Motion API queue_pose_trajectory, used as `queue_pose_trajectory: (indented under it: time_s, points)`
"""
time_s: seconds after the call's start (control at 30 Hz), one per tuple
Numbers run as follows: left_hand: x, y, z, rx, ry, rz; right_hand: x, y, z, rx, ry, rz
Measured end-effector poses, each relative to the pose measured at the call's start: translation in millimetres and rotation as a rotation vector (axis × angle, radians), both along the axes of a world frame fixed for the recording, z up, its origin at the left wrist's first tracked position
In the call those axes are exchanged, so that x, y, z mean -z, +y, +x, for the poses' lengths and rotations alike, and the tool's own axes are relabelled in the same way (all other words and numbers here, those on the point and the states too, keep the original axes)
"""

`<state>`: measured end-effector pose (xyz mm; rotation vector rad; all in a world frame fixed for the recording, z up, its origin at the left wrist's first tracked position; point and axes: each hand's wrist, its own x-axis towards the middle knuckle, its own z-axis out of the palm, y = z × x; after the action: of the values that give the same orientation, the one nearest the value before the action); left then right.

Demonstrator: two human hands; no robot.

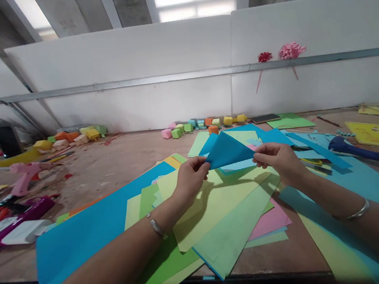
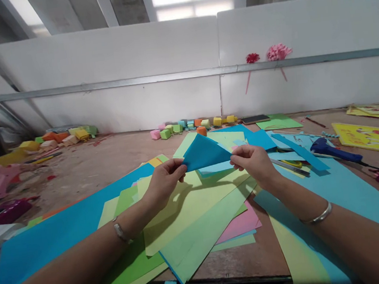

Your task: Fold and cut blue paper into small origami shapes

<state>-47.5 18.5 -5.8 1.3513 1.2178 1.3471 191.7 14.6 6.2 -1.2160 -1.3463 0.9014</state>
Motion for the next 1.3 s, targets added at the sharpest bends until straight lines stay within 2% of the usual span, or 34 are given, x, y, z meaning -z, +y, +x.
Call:
queue_pose_trajectory:
  time_s: [0.3, 0.47, 0.67, 0.77, 0.87, 0.97, 1.13, 1.3]
  points:
    - [1.4, 16.1, -11.9, -0.025, -0.105, 0.030, -3.2, -5.5, -3.4, -0.094, -0.002, -0.124]
    - [-0.1, 9.3, -8.0, 0.152, -0.284, -0.091, 1.2, -15.5, -17.2, -0.150, 0.104, -0.138]
    - [3.5, -18.2, 17.5, 0.300, -0.136, -0.124, 4.9, -35.0, -37.9, -0.296, 0.066, -0.147]
    - [6.4, -25.2, 23.7, 0.291, -0.060, -0.207, 4.6, -39.1, -39.7, -0.356, -0.020, -0.157]
    - [6.7, -23.5, 20.1, 0.272, -0.070, -0.226, 2.8, -39.9, -38.6, -0.360, -0.070, -0.164]
    - [3.7, -14.0, 9.2, 0.262, -0.103, -0.175, 2.2, -38.1, -36.9, -0.344, -0.063, -0.205]
    - [-1.8, 6.4, -9.4, 0.164, -0.106, -0.124, 6.7, -30.7, -34.0, -0.320, 0.010, -0.266]
    - [-1.5, 15.3, -15.5, 0.181, -0.101, -0.111, 6.6, -27.9, -32.7, -0.328, 0.062, -0.297]
